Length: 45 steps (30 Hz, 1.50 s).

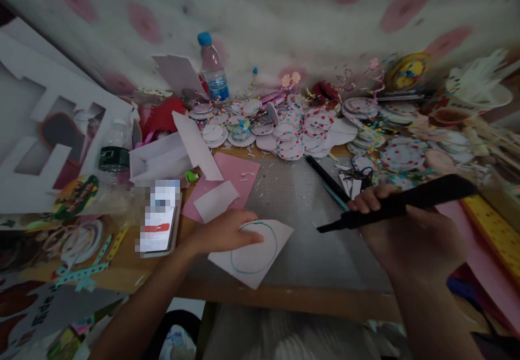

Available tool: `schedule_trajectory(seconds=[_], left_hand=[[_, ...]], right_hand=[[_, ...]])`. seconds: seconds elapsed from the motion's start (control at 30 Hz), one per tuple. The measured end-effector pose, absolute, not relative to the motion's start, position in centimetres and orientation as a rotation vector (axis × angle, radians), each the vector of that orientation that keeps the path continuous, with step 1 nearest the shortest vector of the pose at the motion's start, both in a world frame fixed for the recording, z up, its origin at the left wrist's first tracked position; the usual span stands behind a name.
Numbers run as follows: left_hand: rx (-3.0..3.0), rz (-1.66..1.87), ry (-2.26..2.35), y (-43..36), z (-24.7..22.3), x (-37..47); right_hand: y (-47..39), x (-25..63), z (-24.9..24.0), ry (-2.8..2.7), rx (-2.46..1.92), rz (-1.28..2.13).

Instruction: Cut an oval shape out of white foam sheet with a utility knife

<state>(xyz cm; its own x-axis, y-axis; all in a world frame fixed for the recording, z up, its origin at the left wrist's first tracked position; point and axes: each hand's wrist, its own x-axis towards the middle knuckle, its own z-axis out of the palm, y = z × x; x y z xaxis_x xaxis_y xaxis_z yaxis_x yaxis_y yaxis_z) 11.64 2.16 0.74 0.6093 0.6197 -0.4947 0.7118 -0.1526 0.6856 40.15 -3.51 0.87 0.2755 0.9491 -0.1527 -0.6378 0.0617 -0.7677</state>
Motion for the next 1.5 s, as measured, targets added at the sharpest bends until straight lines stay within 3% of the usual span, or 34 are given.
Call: schedule_trajectory(seconds=[0.27,0.57,0.8,0.93,1.27,1.5], left_hand=[[1.865,0.071,1.143,3.6,-0.6,14.3],[1.296,0.638,0.999,2.7,-2.9,12.6],[1.305,0.417,0.733,5.1,-3.3,16.1],[1.332,0.324,0.736,6.4,-4.0,18.0],[1.395,0.054,1.190,3.3,-1.8,11.4],[1.568,0.149,1.540,-3.5,-1.1,12.9]], right_hand=[[-6.1,41.0,-2.2,-0.207,-1.230,1.098],[-6.4,39.7,-5.0,-0.073,-1.140,1.320],[-5.8,38.4,-4.2,-0.217,-1.009,1.444],[-5.1,36.0,-5.0,-0.374,-0.991,1.327],[-5.5,33.5,-7.5,-0.484,-1.270,1.144],[-6.0,33.1,-7.0,-0.652,-1.404,0.934]])
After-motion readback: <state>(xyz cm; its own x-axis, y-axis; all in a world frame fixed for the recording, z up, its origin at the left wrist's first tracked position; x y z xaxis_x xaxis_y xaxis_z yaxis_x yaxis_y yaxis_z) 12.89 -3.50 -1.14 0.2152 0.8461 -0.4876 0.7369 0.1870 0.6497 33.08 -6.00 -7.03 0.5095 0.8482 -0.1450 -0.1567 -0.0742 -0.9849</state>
